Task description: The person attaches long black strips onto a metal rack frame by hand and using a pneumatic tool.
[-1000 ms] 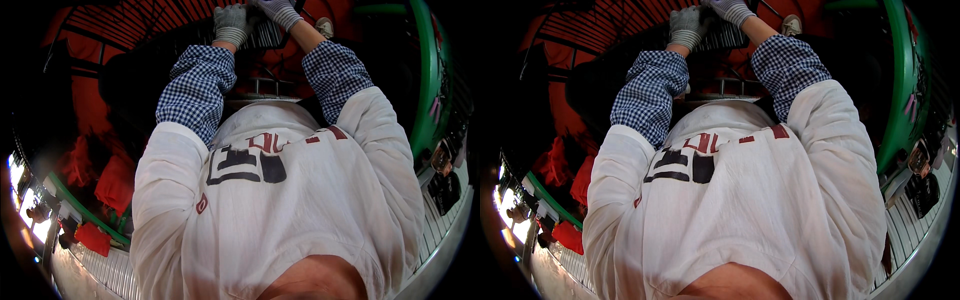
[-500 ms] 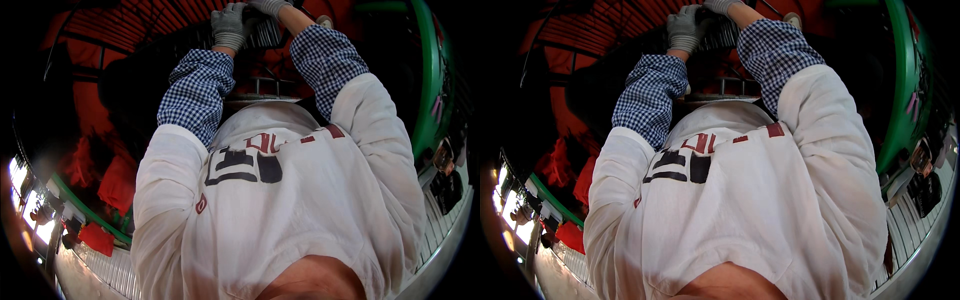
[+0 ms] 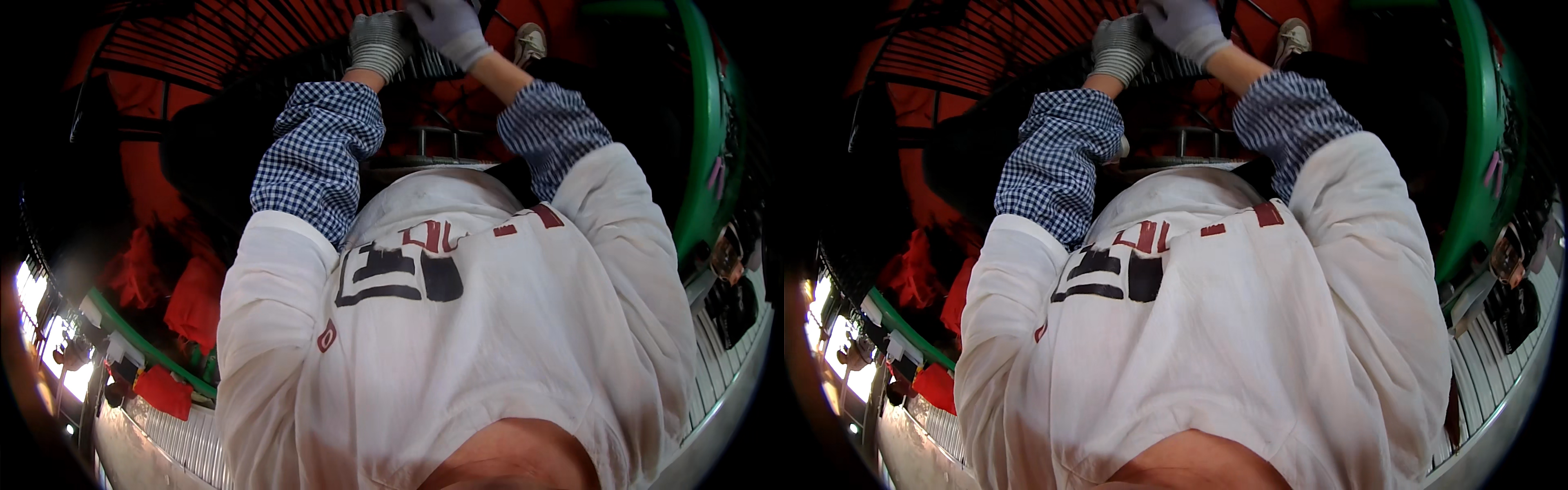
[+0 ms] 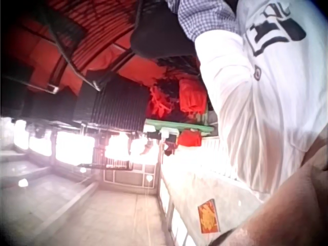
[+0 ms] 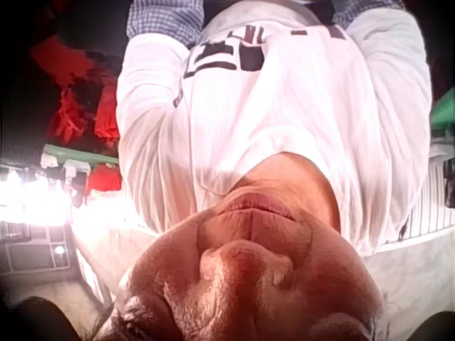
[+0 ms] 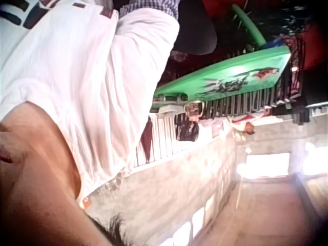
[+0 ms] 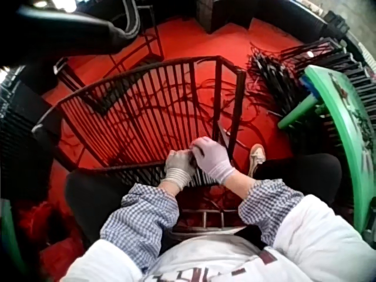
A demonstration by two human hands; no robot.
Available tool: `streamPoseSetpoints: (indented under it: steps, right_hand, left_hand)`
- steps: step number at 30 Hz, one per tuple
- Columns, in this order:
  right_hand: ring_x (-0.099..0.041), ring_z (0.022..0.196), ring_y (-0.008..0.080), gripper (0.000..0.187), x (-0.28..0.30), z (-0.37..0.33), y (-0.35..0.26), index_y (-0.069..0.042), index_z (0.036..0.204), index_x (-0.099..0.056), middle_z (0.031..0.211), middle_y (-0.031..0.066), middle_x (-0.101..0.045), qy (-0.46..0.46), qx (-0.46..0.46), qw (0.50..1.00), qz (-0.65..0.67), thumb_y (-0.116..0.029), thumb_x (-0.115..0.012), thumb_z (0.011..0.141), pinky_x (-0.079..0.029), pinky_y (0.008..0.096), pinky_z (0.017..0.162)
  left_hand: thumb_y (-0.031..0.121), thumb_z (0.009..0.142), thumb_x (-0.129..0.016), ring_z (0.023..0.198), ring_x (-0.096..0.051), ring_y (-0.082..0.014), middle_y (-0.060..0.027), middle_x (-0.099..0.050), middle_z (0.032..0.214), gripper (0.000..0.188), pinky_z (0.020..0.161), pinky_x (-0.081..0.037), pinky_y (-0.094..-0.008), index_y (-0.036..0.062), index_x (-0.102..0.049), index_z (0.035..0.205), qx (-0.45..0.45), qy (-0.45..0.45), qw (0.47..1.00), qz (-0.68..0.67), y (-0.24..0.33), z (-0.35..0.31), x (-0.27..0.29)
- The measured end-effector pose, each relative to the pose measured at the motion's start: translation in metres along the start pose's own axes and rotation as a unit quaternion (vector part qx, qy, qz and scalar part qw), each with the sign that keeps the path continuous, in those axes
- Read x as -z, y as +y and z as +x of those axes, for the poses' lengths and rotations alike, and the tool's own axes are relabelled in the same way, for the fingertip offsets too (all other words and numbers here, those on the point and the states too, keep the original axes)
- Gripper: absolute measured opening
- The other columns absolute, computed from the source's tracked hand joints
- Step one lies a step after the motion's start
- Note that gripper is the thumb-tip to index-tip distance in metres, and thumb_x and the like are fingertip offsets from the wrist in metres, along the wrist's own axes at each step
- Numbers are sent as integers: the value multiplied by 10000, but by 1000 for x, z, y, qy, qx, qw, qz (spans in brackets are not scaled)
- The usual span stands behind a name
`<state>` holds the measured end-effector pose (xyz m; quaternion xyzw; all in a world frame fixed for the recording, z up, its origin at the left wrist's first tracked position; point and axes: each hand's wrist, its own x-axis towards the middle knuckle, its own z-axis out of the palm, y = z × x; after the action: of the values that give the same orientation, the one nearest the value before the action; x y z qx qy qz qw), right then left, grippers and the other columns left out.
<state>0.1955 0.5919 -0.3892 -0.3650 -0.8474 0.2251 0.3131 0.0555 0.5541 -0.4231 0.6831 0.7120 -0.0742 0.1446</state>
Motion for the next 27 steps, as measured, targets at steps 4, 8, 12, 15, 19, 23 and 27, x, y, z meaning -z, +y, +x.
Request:
streamPoseSetpoints:
  steps: [4,8,12,15,19,23,27]
  right_hand:
    - [-711,830,325,309,-2,-34,-19,-117,1113,-679,1013,139,-714,-185,-244,946,-108,-345,-521,978,-587,422,758]
    - [-674,1057,299,344,-18,-32,-23,-98,1233,-634,1143,154,-693,-208,-328,907,-165,-304,-511,986,-564,393,886]
    - [-665,1072,344,310,-41,-41,19,-91,1229,-644,1183,204,-675,-151,-333,929,-52,-240,-542,979,-551,420,900]
    - [-669,962,295,318,-41,-32,29,-84,1246,-647,1110,171,-699,-228,-334,906,125,-229,-550,980,-538,384,863]
    - [-689,931,308,267,-45,-36,58,-92,1184,-661,1084,168,-711,-254,-295,913,123,-226,-544,986,-554,413,840]
    - [-692,987,307,315,-33,-43,11,-117,1277,-602,1025,160,-709,-341,-166,909,-175,-164,-578,966,-589,423,823]
    - [-616,550,235,230,-2,-43,11,-82,1110,-672,799,99,-677,-258,-285,916,119,-250,-566,995,-524,362,512]
  left_hand:
    - [399,961,-590,1066,-638,-338,-52,-713,1173,335,1026,-473,-459,298,-663,1272,-13,127,986,-107,-1,-13,5]
    - [394,980,-570,1018,-650,-289,-18,-724,1143,318,1023,-462,-451,291,-669,1264,-10,68,995,-75,1,-17,21]
    - [399,985,-562,1014,-657,-275,-13,-724,1141,325,1064,-425,-450,280,-666,1269,0,28,995,-100,0,-14,23]
    - [402,991,-555,1053,-648,-275,-14,-721,1150,326,1068,-430,-465,280,-661,1274,-14,39,992,-117,-3,-12,21]
    - [402,995,-550,1094,-646,-270,-19,-716,1163,339,1022,-483,-488,282,-644,1297,-17,41,995,-94,1,-14,29]
    - [426,974,-574,1100,-652,-248,-15,-706,1187,376,982,-526,-474,281,-629,1317,1,17,994,-106,-12,-16,25]
    - [443,955,-596,1090,-659,-244,-12,-695,1215,397,976,-533,-452,277,-630,1314,-31,40,983,-179,-13,-13,9]
